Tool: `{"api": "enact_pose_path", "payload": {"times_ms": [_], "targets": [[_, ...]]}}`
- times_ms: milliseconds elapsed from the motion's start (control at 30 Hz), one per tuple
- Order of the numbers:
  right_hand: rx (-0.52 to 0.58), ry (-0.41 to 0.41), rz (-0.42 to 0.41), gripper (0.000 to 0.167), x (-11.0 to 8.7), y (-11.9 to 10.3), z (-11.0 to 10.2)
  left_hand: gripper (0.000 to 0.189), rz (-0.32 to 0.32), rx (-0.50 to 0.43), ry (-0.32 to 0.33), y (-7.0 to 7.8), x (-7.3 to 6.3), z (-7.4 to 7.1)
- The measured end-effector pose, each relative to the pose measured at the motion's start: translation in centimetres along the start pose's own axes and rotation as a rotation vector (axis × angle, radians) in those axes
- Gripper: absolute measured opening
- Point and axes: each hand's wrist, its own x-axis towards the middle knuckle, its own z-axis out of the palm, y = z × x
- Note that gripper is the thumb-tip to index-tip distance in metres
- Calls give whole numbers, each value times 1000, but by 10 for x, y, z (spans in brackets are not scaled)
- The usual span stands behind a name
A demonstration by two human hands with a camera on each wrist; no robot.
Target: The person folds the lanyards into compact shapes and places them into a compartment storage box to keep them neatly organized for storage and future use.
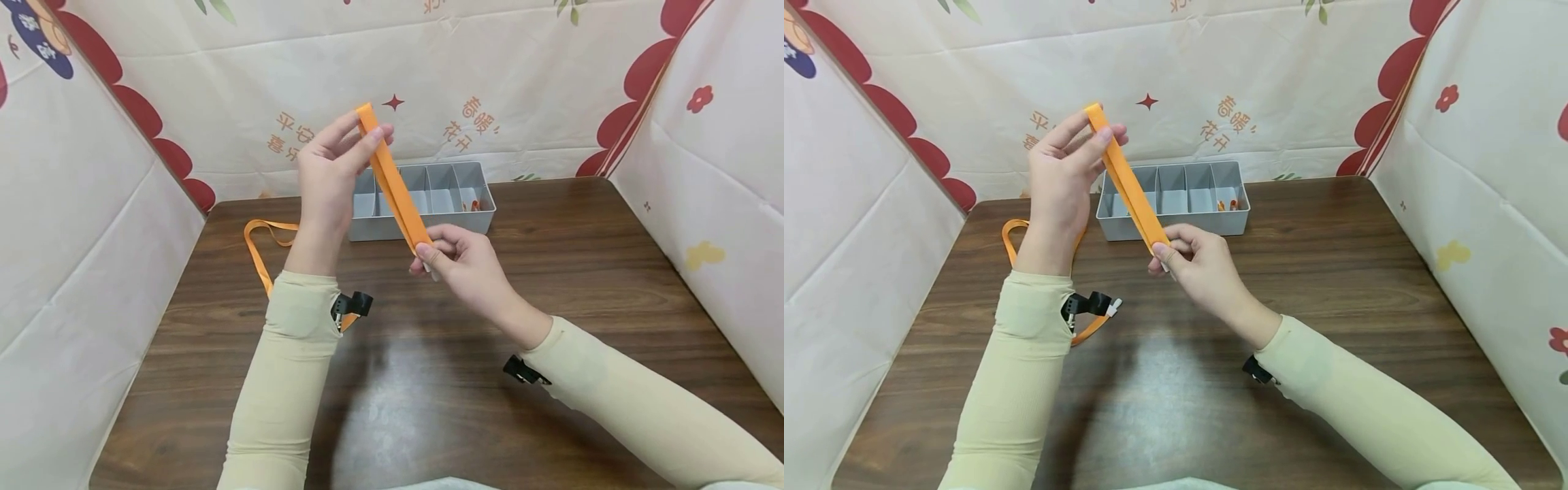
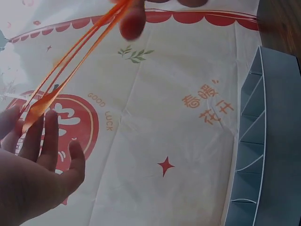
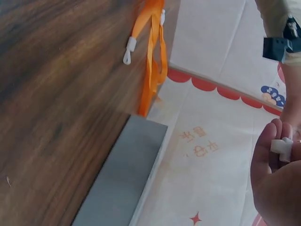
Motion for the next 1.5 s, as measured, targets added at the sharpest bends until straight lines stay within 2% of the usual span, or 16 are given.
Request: {"api": "enact_pose_path", "payload": {"times_ms": [167,300,400,500,700,833,900,1000,1100,1200,1300,1400,1500], "targets": [[-15,28,-46,18,0,-4,-3,77,-55,41,-188,-4,-4,-3],[-7,34,-70,19,-1,-5,-5,90,-77,94,-304,-7,-6,-5],[2,36,-61,19,-2,-4,-6,94,-83,118,-336,-10,-7,-6],[43,27,-49,18,-6,-5,-8,95,-60,164,-351,-13,-6,-7],[112,17,-38,21,-13,-13,-9,92,46,393,-344,-24,-4,-12],[196,12,-22,34,-16,-19,-10,89,110,548,-364,-31,-6,-16],[218,3,-35,37,-17,-19,-10,86,162,607,-386,-34,-8,-17],[200,-16,-59,29,-17,-18,-11,78,258,647,-438,-37,-10,-15],[139,-39,-63,21,-19,-16,-13,70,326,646,-504,-39,-12,-13],[116,-63,-46,22,-19,-17,-16,61,399,663,-548,-42,-15,-13],[180,-93,-15,20,-16,-18,-20,52,562,748,-567,-41,-18,-13],[326,-128,27,15,-12,-19,-26,62,780,931,-601,-37,-23,-10],[464,-183,57,22,-7,-20,-35,74,985,1156,-643,-30,-28,-10]]}}
